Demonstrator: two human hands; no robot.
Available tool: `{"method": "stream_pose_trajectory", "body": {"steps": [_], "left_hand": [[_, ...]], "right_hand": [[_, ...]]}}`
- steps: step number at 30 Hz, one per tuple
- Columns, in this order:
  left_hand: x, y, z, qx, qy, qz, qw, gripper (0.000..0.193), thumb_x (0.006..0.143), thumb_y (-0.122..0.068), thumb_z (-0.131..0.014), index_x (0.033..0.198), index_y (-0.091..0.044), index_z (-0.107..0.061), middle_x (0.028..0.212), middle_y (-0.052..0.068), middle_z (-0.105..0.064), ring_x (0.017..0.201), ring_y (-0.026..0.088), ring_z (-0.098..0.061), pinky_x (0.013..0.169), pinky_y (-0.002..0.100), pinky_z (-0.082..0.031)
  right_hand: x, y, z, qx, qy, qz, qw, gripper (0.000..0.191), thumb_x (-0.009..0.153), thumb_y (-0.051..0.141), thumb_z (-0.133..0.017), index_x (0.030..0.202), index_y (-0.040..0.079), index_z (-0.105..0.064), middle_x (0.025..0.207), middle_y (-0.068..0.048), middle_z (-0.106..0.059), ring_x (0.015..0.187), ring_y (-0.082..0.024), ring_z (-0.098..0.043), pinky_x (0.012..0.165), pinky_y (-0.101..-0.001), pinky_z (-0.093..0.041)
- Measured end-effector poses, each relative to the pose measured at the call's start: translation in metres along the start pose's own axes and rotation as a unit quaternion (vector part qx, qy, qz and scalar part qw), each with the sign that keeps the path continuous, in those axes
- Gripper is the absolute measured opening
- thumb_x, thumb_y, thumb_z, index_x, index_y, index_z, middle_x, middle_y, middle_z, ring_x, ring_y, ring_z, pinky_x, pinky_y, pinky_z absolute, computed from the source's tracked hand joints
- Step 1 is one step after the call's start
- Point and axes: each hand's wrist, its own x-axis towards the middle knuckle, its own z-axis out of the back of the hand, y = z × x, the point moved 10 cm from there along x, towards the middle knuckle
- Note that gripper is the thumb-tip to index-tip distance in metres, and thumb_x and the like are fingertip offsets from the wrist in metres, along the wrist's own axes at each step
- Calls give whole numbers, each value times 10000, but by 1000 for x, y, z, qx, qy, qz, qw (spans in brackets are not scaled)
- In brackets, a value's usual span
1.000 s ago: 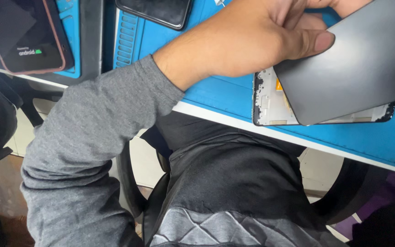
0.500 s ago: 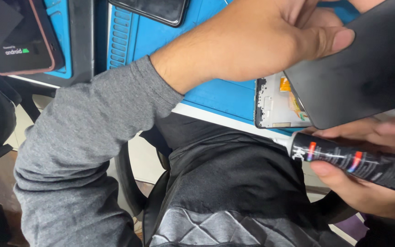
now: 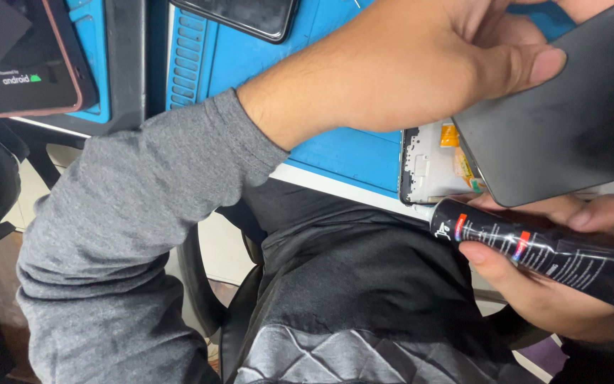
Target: The person holds a disassembled phone frame on a blue repair mat and squeezes multi-purpose adhesive from a tube along the frame's edges, repositioning the frame repeatedly to reach each side. They then align the screen assembly over the frame and press it into place while continuing to apply adhesive at the edges.
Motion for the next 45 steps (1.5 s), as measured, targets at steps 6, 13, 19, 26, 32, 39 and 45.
{"method": "stream_pose_trajectory", "body": {"steps": [6, 13, 19, 26, 32, 39, 45], "left_hand": [[-2, 19, 5, 71, -30, 94, 993, 186, 1022, -199, -691, 926, -50, -634, 657, -84, -552, 553, 2, -498, 495, 210, -384], [0, 13, 4, 61, -32, 57, 996, 158, 1073, -169, -710, 1078, -56, -600, 771, -90, -574, 666, -5, -556, 577, 207, -451], [0, 13, 3, 38, -28, 33, 998, 157, 1102, -127, -707, 1162, -44, -587, 810, -87, -562, 702, -2, -549, 621, 204, -476], [-3, 19, 3, 47, -26, 78, 996, 163, 1075, -153, -704, 1148, -52, -600, 792, -82, -574, 656, -3, -540, 581, 201, -458], [-1, 13, 3, 46, -29, 54, 997, 175, 1082, -186, -708, 1146, -62, -600, 816, -83, -628, 683, -6, -586, 587, 203, -488], [-2, 16, 4, 62, -40, 63, 995, 172, 1063, -206, -711, 1106, -70, -615, 803, -86, -628, 670, -6, -588, 572, 202, -484], [-2, 8, 3, 45, -31, 19, 998, 166, 1086, -148, -698, 1179, -54, -597, 839, -73, -602, 696, -3, -586, 636, 212, -500]], "right_hand": [[1, 6, -4, -31, 26, 7, 999, 480, 805, 143, -814, 1176, -1, -546, 1115, -96, -724, 1008, -149, -726, 908, -246, -542], [2, 3, -1, -82, 21, -54, 995, 438, 745, 123, -855, 1092, 15, -611, 1019, -85, -744, 918, -133, -726, 850, -249, -534], [0, 2, 1, -3, 11, -46, 999, 364, 815, 129, -788, 1086, 1, -581, 1025, -59, -733, 949, -110, -718, 891, -223, -531], [-11, -16, 2, -65, 22, -76, 995, 318, 802, 134, -809, 1027, 0, -627, 965, -47, -726, 880, -101, -706, 806, -210, -508], [-7, -6, 2, -105, 3, -7, 994, 266, 800, 139, -833, 971, -2, -686, 938, -56, -734, 830, -114, -706, 749, -230, -505], [-10, -11, 3, -70, 11, -43, 997, 259, 805, 155, -815, 980, 14, -687, 939, -41, -737, 827, -101, -713, 747, -202, -514], [-27, -39, 7, -128, 52, -113, 984, 267, 815, 200, -810, 975, 19, -696, 895, -26, -730, 805, -86, -704, 735, -194, -492]]}}
